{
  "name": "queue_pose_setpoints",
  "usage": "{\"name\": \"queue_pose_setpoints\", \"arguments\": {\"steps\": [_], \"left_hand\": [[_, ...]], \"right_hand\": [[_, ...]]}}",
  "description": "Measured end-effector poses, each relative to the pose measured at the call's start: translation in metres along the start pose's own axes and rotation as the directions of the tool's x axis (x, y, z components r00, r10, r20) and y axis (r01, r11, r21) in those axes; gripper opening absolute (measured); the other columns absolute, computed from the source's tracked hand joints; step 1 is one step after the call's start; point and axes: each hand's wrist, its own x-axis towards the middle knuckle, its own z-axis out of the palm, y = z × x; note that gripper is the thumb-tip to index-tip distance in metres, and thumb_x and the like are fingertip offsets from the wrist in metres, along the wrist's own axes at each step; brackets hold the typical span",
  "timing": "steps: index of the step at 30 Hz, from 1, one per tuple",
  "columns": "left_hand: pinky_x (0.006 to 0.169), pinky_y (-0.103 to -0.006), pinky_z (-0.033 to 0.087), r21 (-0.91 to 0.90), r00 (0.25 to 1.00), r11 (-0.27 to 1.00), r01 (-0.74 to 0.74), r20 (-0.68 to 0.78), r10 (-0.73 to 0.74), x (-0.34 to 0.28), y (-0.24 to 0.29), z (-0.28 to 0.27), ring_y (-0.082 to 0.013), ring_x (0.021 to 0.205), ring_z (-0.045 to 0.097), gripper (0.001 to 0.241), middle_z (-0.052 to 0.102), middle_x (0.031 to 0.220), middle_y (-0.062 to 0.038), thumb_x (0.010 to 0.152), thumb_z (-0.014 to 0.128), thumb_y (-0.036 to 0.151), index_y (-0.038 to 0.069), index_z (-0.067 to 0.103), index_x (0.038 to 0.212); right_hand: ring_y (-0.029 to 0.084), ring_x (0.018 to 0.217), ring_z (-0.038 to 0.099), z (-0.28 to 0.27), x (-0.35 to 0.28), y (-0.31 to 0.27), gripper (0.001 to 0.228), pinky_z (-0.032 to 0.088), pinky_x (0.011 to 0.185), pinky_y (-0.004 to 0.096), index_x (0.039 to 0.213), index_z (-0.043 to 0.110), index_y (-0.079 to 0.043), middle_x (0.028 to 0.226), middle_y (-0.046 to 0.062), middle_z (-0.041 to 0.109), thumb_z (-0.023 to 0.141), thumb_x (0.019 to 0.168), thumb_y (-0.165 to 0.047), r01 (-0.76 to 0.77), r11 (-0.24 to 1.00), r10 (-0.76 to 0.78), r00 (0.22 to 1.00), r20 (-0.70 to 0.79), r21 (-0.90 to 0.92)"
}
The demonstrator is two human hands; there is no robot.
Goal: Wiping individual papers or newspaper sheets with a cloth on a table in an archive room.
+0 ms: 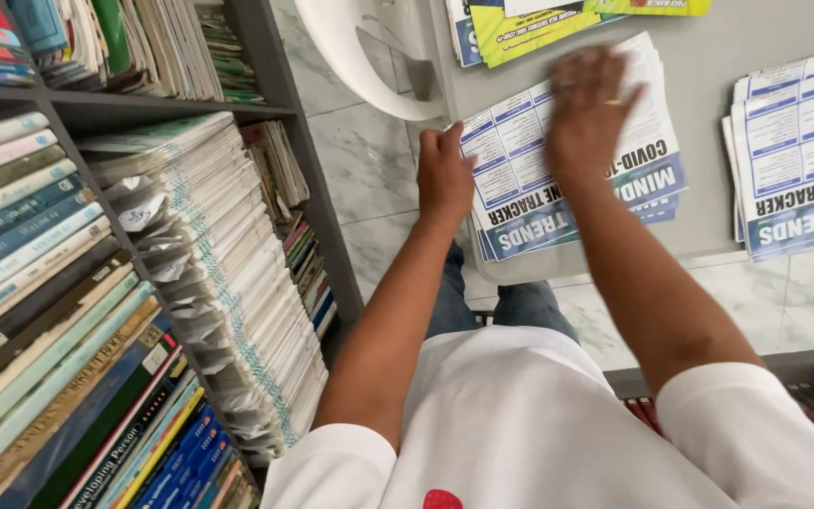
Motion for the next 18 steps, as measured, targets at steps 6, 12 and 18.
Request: {"name": "queue_pose_setpoints", "arguments": {"steps": [6, 12, 18], "left_hand": [[0.085, -0.0415, 0.057, -0.173, 0.997, 0.983, 0.063, -0.04, -0.071, 0.021, -0.014, -0.014, -0.0326, 0.091, 0.071, 0.027, 0.061, 0.096, -0.006, 0.091, 0.069, 0.007, 0.02, 0.073, 0.114], [0.084, -0.0378, 0.058, -0.125, 0.989, 0.983, 0.136, 0.068, -0.128, 0.029, -0.02, -0.024, -0.023, 0.089, 0.075, 0.026, 0.07, 0.093, 0.002, 0.087, 0.074, 0.015, 0.027, 0.076, 0.11], [0.088, -0.0391, 0.058, -0.123, 0.974, 0.979, 0.162, 0.181, -0.139, 0.029, -0.008, -0.037, -0.0264, 0.093, 0.076, 0.023, 0.076, 0.093, -0.002, 0.093, 0.068, 0.017, 0.025, 0.079, 0.112]], "right_hand": [[0.038, 0.158, 0.007, -0.024, -0.08, -0.1, 0.054, -0.004, 0.122, 0.062, 0.167, 0.026, -0.01, 0.173, 0.017, 0.018, 0.03, 0.115, -0.024, 0.325, 0.944, -0.32, 0.944, -0.079, 0.056], [0.034, 0.159, 0.018, -0.017, -0.149, -0.017, 0.055, -0.003, 0.123, 0.065, 0.163, 0.034, -0.015, 0.171, 0.014, 0.027, 0.036, 0.11, -0.029, 0.435, 0.874, -0.426, 0.9, -0.089, 0.215], [0.057, 0.142, 0.035, -0.031, -0.06, 0.048, 0.051, 0.021, 0.102, 0.077, 0.151, 0.06, 0.011, 0.154, 0.037, 0.047, 0.071, 0.109, -0.017, 0.049, 0.991, -0.074, 0.976, -0.205, -0.125]]}}
